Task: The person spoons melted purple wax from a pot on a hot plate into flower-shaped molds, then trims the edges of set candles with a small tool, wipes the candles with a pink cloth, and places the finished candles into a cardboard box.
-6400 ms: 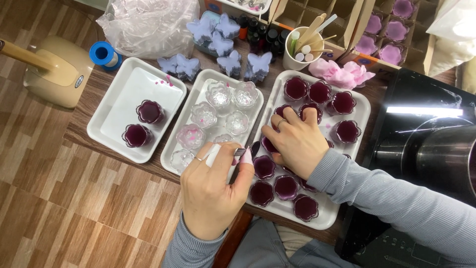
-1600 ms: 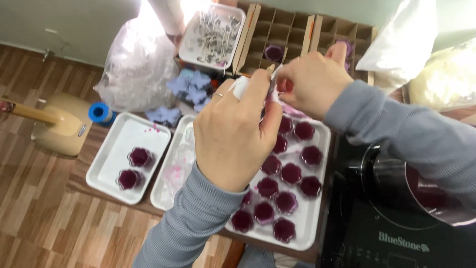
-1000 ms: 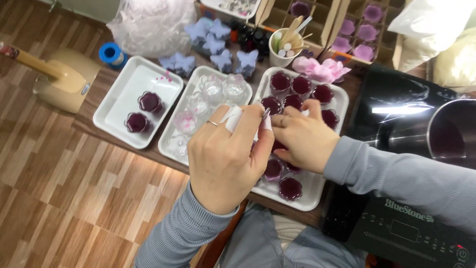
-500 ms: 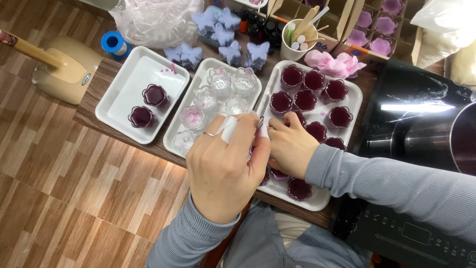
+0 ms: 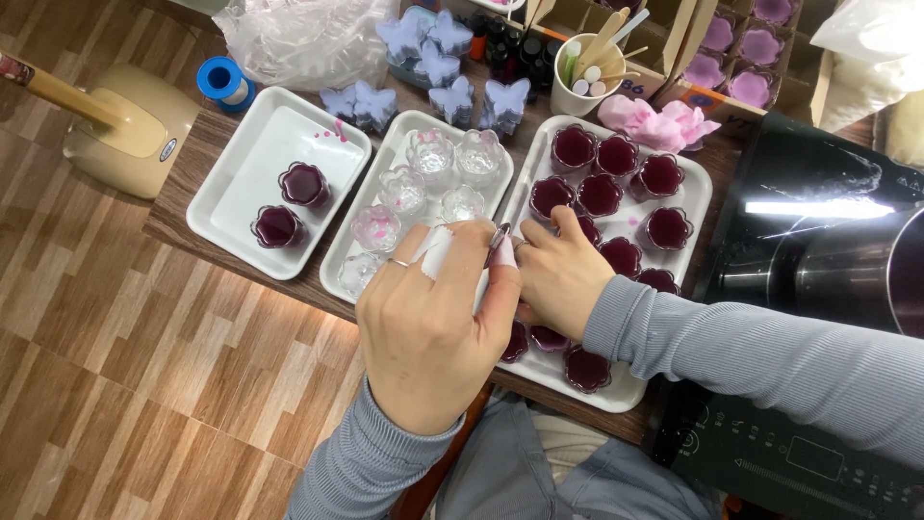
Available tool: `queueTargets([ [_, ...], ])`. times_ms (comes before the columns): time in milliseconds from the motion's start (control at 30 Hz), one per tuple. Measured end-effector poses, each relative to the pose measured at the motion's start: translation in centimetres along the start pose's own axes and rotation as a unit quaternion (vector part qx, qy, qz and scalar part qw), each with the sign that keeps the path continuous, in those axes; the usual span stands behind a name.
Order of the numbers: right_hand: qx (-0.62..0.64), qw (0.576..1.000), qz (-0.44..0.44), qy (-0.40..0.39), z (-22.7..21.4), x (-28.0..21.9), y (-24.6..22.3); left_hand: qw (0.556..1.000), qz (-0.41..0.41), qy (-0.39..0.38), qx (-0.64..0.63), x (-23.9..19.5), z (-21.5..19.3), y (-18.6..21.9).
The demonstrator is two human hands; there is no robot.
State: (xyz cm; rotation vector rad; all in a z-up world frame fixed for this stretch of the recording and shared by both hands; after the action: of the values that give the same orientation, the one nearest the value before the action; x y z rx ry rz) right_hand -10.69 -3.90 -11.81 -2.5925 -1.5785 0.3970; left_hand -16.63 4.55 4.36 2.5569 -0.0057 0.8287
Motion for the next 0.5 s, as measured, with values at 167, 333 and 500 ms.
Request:
queueTargets([
  [167, -0.023, 0.999, 0.017, 0.019, -0.7, 0.0, 0.8, 1.0, 0.0, -0.002, -0.011, 0.1, 0.3, -0.1],
  [333, -0.047, 0.998, 0.035, 0.022, -0.8, 0.0, 1.4, 1.0, -0.002, -0.002, -0.003, 0.4, 0.8, -0.2],
  [500, -0.049, 0.998, 0.035, 0.023, -0.3, 0.1, 1.9, 1.0, 0.0, -0.005, 0.001, 0.7, 1.2, -0.2],
])
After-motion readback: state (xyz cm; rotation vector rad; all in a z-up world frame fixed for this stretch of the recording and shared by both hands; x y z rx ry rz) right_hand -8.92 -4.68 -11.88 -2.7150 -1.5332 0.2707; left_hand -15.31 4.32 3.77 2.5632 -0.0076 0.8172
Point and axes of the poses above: each hand's wrist, its own x-axis towards the middle knuckle, its own z-axis out of the palm, y = z × x, the point moved 9 cm from there along x, towards the middle knuckle, and after that the axes turned 9 degrees about x, right-handed, at the moved point
